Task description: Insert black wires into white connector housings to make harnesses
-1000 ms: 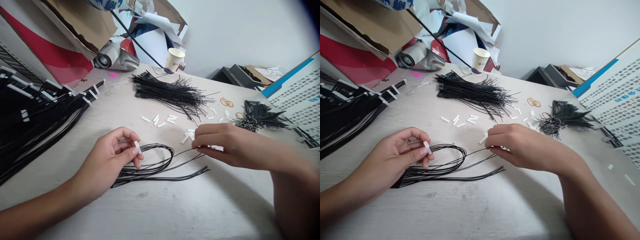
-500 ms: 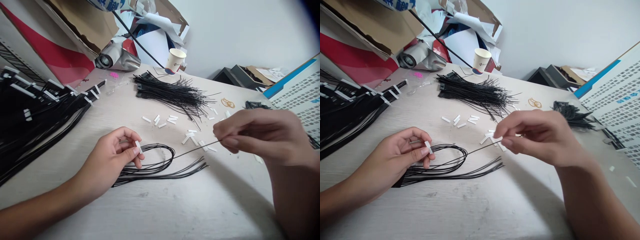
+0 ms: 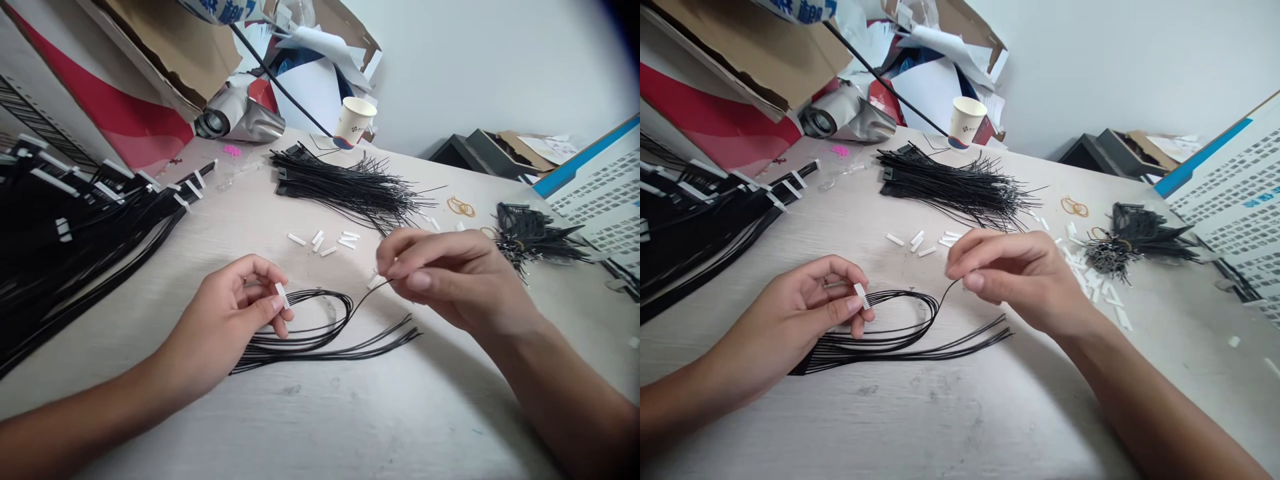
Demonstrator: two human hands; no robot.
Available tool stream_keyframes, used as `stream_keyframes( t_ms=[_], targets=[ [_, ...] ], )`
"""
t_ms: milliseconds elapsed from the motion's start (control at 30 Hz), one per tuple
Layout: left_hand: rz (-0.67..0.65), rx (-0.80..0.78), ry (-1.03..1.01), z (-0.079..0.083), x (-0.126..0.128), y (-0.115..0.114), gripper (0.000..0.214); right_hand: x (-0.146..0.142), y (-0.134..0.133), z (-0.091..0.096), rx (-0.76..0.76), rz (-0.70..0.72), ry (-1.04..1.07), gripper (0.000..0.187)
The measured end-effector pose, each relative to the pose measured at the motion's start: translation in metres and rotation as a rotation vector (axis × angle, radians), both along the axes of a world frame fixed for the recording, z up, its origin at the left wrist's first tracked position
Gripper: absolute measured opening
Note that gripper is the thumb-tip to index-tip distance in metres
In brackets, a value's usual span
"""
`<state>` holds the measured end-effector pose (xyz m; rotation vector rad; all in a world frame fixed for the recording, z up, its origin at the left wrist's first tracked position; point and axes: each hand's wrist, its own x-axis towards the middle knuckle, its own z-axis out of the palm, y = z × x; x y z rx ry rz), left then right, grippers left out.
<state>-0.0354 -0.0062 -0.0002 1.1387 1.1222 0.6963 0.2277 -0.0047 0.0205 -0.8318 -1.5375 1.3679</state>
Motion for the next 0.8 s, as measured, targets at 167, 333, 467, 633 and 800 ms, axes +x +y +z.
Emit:
stream_keyframes(
  t_ms=[167, 333, 467, 633, 800],
  targets=[
    [-0.008, 0.003, 0.0, 0.002, 0.0, 0.0, 0.008, -0.013, -0.007, -0.002, 0.131, -0.043, -0.23, 0.018],
    [-0.012, -0.014, 0.012, 0.004, -0.001, -0.002, 0.007, -0.035, -0.011, -0.004, 0.243, -0.137, -0.369, 0.013],
    [-0.015, -0.007, 0.025, 0.005, -0.001, -0.004, 0.009, -0.047, -0.008, -0.008, 0.451, -0.146, -0.468, 0.008],
    [-0.008, -0.036, -0.001, 0.006, 0.003, -0.004, 0.007, -0.055, -0.01, -0.006, 0.483, -0.092, -0.559, 0.015],
    [-0.003, -0.038, -0.018, 0.008, 0.004, -0.006, 0.008, -0.059, -0.018, -0.004, 0.452, -0.029, -0.591, 0.03]
  ],
)
